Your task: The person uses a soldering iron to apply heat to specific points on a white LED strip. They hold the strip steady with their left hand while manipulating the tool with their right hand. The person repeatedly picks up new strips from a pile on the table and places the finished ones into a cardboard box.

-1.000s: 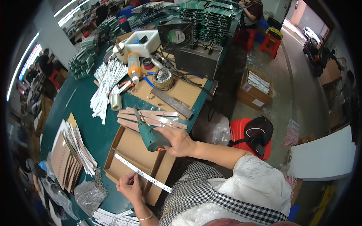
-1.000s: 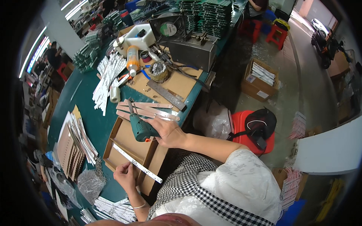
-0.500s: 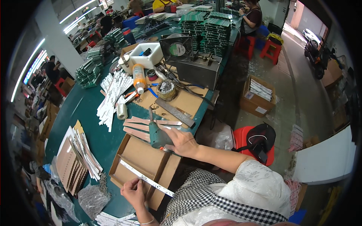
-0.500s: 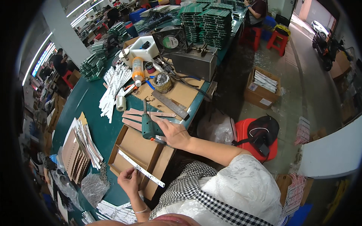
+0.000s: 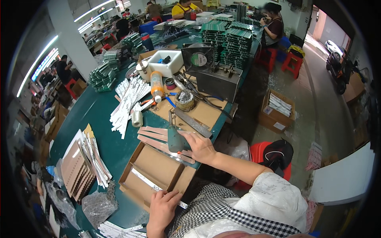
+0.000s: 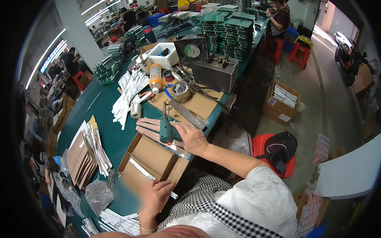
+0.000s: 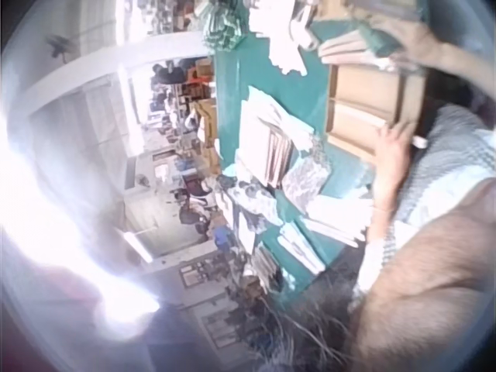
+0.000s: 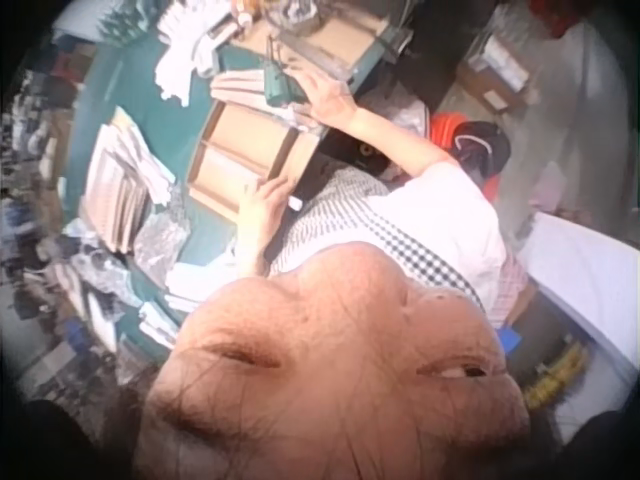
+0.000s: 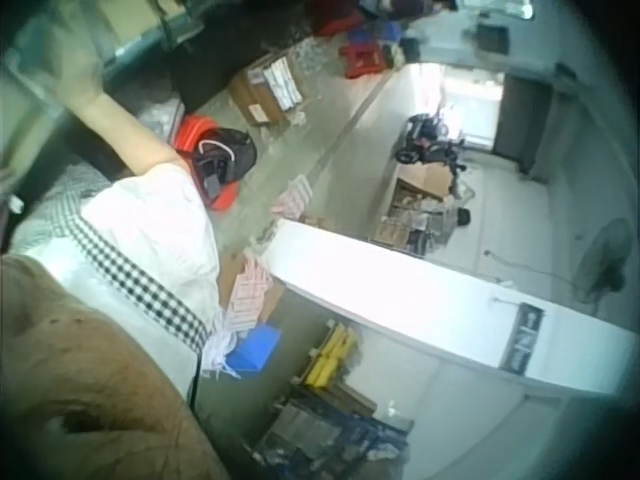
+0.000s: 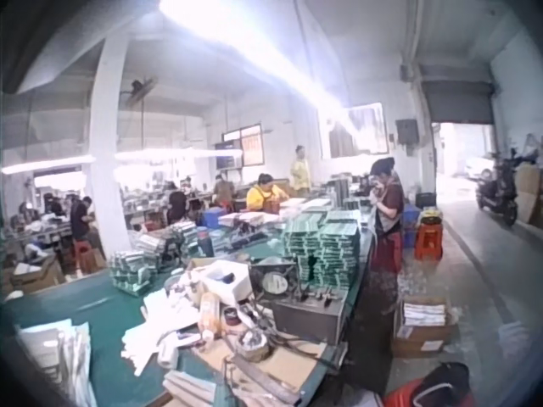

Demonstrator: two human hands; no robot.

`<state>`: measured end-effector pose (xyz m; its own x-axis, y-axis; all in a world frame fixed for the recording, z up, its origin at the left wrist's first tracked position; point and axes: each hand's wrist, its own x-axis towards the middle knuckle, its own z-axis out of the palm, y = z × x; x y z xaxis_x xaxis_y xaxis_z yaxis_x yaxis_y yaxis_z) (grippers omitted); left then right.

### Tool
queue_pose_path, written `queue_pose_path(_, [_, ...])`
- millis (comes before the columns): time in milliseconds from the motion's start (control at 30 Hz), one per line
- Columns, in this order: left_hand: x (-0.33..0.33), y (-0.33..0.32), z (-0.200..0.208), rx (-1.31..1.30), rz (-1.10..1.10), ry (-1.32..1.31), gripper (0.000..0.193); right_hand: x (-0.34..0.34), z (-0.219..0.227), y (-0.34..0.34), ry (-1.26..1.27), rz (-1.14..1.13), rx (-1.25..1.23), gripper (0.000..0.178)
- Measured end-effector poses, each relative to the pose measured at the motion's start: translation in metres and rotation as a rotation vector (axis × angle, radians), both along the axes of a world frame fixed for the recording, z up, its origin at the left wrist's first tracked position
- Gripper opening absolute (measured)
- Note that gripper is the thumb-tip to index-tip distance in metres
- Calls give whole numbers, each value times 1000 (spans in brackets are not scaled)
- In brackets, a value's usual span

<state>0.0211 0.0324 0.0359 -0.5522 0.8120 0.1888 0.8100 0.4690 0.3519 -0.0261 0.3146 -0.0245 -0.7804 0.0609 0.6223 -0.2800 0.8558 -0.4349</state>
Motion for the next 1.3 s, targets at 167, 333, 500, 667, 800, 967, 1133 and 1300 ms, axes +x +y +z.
queue_pose_path(167, [-2,-2,-2,-2,-24,19,28,0,-8,7,-44,-30,-12,67])
queue_pose_path(333, [-4,-4,2,-36,-42,41,24,4,-4,3,166,32,-50,71])
queue_pose_path(500, [-2,-7,-1,-94,-52,78,21,8,-22,2,200,-6,60,81])
queue_pose_path(667, [-2,-10,-5,-93,-53,73,22,14,-27,-3,156,28,47,78])
queue_pose_path(800, [2,-8,6,-122,-67,99,21,13,-22,-6,178,36,63,79])
queue_pose_path(967, [4,-8,8,-154,-72,143,19,9,-26,-3,276,29,123,85])
queue_pose_path(1133, [6,-9,11,-193,-67,141,18,12,-20,-6,267,26,118,80])
queue_pose_path(1300, [11,-9,16,-195,-65,154,17,12,-21,-6,270,11,123,75])
